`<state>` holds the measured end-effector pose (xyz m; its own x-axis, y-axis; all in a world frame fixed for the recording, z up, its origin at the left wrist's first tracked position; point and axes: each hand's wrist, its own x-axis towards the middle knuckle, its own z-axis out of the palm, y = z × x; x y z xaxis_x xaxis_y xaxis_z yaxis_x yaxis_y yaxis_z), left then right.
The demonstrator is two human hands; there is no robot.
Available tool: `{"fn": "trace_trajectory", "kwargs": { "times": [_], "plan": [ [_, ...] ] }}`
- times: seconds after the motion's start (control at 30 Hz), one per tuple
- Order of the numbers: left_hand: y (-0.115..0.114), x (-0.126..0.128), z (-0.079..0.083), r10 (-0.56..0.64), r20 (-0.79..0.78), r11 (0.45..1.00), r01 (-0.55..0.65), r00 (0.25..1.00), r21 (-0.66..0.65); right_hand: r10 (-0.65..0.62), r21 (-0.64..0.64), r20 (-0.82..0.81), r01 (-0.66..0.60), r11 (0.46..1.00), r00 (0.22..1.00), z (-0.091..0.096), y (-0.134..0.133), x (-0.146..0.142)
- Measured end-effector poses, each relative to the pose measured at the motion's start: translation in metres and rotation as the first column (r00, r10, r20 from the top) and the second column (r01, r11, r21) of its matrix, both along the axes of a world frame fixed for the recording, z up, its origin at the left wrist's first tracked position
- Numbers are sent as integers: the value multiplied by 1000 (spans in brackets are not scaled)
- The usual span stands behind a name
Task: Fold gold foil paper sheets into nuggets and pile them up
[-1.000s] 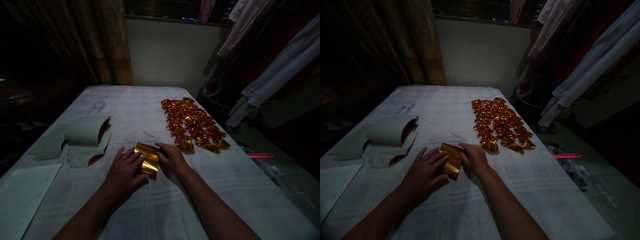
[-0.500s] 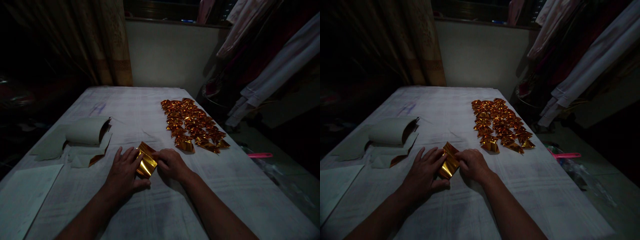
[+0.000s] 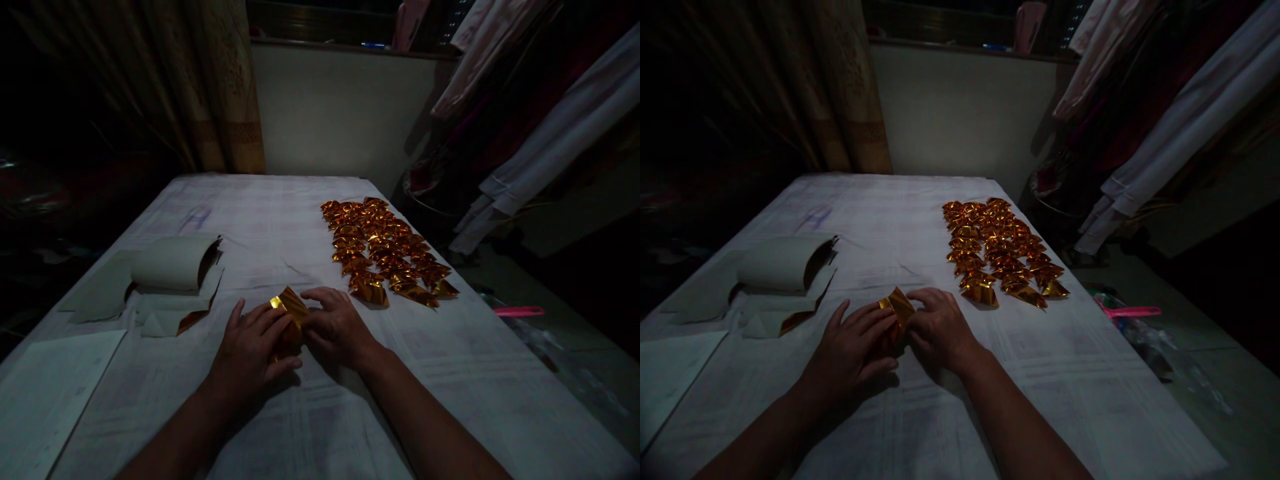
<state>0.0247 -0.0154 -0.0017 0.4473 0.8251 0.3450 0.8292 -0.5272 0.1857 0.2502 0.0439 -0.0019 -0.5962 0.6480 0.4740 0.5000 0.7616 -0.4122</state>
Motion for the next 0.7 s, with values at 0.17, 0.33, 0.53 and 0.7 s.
{"fn": "trace_trajectory", "kwargs": {
  "times": [0.17, 0.33, 0.53, 0.7],
  "plan": [
    [-6, 11, 14, 60, -14, 997, -59, 998, 51, 108, 33, -47, -106, 994, 993, 5, -10, -10],
    [-5, 7, 19, -3, 15, 993, 1, 1000, 116, 120, -12, 4, -120, 993, 993, 1, -9, -10],
    [-2, 1, 19, -159, 144, 968, 126, 977, 219, -14, 61, 30, 12, 998, 999, -18, 7, 2],
    [2, -1, 13, -211, 198, 961, 166, 957, 222, -52, 123, 89, 40, 992, 995, -19, 10, 3]
  ]
}}
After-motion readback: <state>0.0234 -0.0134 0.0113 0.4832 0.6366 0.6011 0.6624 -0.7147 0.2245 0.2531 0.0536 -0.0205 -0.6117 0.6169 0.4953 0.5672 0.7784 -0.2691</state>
